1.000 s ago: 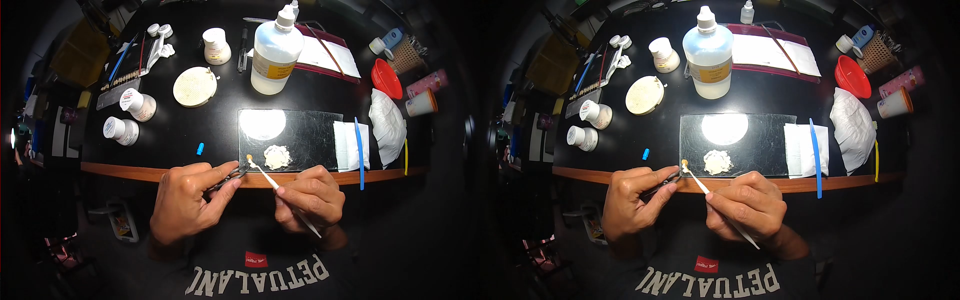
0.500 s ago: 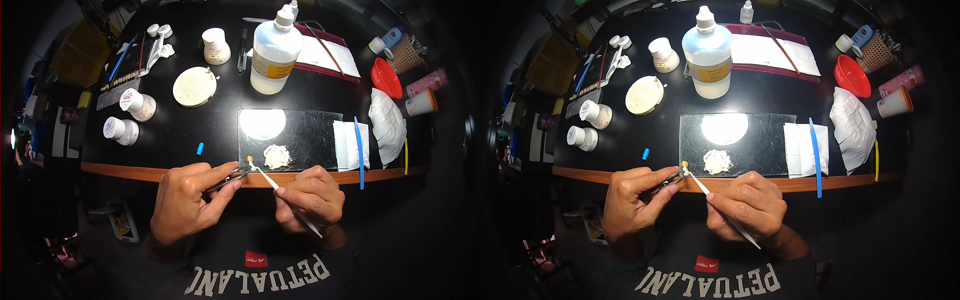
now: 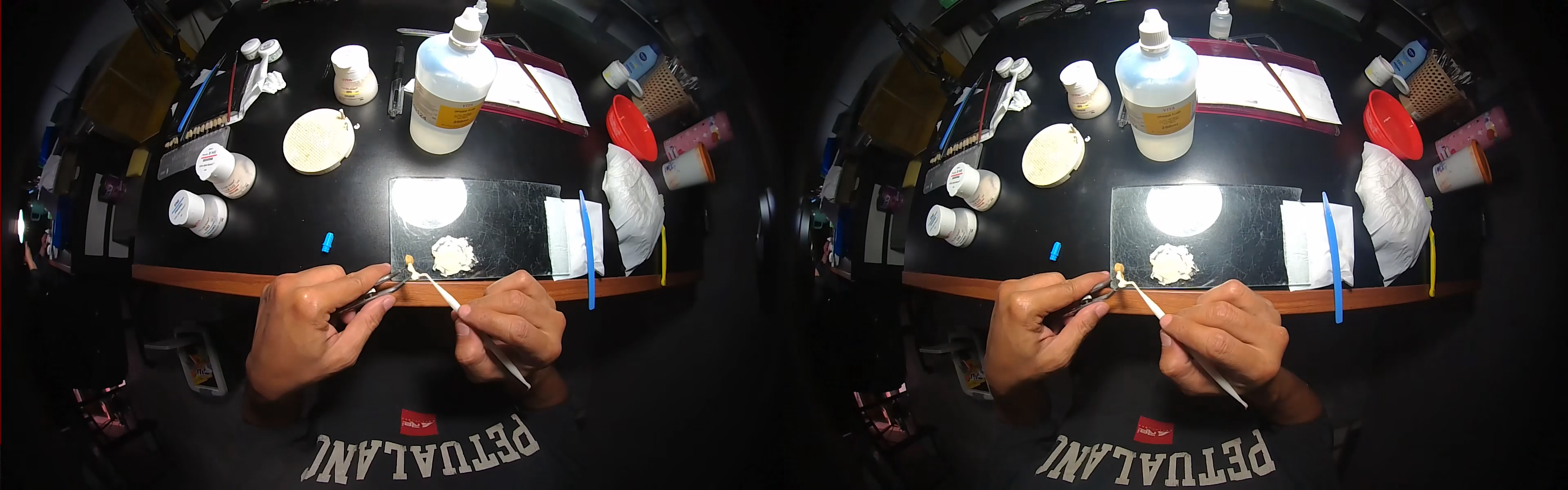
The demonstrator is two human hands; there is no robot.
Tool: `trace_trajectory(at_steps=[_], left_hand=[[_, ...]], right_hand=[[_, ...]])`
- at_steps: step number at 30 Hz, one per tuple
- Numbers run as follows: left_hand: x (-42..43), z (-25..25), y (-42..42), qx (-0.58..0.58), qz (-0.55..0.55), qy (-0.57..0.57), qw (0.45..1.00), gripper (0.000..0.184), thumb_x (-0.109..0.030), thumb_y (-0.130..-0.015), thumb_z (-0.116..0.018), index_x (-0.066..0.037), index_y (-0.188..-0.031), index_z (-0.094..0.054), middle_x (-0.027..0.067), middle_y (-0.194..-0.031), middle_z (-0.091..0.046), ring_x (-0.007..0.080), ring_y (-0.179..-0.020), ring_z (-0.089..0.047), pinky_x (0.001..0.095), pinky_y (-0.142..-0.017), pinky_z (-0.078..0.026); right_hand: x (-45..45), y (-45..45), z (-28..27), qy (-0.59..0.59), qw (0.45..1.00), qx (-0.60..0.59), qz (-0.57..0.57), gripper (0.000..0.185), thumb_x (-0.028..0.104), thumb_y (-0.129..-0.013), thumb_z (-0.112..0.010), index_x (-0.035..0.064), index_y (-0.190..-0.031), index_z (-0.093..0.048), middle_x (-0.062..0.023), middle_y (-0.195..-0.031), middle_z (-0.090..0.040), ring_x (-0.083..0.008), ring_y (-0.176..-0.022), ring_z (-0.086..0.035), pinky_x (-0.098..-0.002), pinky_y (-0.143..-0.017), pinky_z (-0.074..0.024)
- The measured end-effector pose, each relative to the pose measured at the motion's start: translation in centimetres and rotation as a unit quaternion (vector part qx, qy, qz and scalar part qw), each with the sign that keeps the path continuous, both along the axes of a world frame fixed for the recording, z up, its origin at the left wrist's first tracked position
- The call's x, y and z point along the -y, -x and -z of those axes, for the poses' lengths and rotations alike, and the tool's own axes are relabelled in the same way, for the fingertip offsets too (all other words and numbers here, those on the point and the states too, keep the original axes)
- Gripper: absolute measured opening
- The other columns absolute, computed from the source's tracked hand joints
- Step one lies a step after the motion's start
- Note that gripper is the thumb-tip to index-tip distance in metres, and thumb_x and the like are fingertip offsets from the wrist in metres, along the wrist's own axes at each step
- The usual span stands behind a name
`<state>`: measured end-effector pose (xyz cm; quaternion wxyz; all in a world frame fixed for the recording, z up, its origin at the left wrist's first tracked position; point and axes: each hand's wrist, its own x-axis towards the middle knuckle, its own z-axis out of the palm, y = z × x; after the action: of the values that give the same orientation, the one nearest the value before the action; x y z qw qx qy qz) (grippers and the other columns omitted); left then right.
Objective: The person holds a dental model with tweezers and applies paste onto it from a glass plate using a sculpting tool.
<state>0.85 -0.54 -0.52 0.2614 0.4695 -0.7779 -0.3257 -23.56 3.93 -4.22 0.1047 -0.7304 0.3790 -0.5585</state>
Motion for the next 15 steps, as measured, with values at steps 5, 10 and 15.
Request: trace_trajectory(at_steps=[5, 10, 15], left_hand=[[0.0, 0.1, 0.0, 0.001, -0.004, -0.002, 1.0, 0.026, -0.017, -0.091, -0.087, -0.007, -0.115, -0.085, 0.0063, -0.064, -0.063, 0.0191, -0.05, -0.061, 0.0356, -0.049, -0.044], [0.1, -1.0, 0.0, 0.016, 0.017, -0.034, 0.999, 0.029, -0.006, -0.093, -0.083, 0.003, -0.12, -0.081, 0.0093, -0.066, -0.064, 0.0118, -0.056, -0.057, 0.0302, -0.053, -0.041], [0.2, -1.2, 0.1, 0.011, 0.02, -0.038, 0.999, 0.028, -0.007, -0.094, -0.082, 0.004, -0.12, -0.081, 0.0099, -0.065, -0.063, 0.0127, -0.055, -0.056, 0.0317, -0.053, -0.039]], right_hand=[[-0.1, 0.0, -0.1, 0.003, 1.0, -0.005, 0.005, 0.026, -0.004, -0.071, -0.082, 0.0021, -0.095, -0.08, -0.0039, -0.08, -0.074, -0.0175, -0.067, -0.066, -0.0291, -0.06, -0.0541], [-0.2, 0.1, 0.0, 0.01, 1.0, -0.014, 0.007, 0.026, -0.003, -0.069, -0.082, 0.004, -0.094, -0.081, -0.003, -0.082, -0.075, -0.017, -0.069, -0.065, -0.0286, -0.061, -0.0541], [-0.2, 0.1, -0.2, 0.008, 1.0, -0.022, 0.01, 0.028, -0.003, -0.068, -0.083, 0.0046, -0.095, -0.082, -0.0023, -0.083, -0.075, -0.0165, -0.07, -0.065, -0.0277, -0.061, -0.054]])
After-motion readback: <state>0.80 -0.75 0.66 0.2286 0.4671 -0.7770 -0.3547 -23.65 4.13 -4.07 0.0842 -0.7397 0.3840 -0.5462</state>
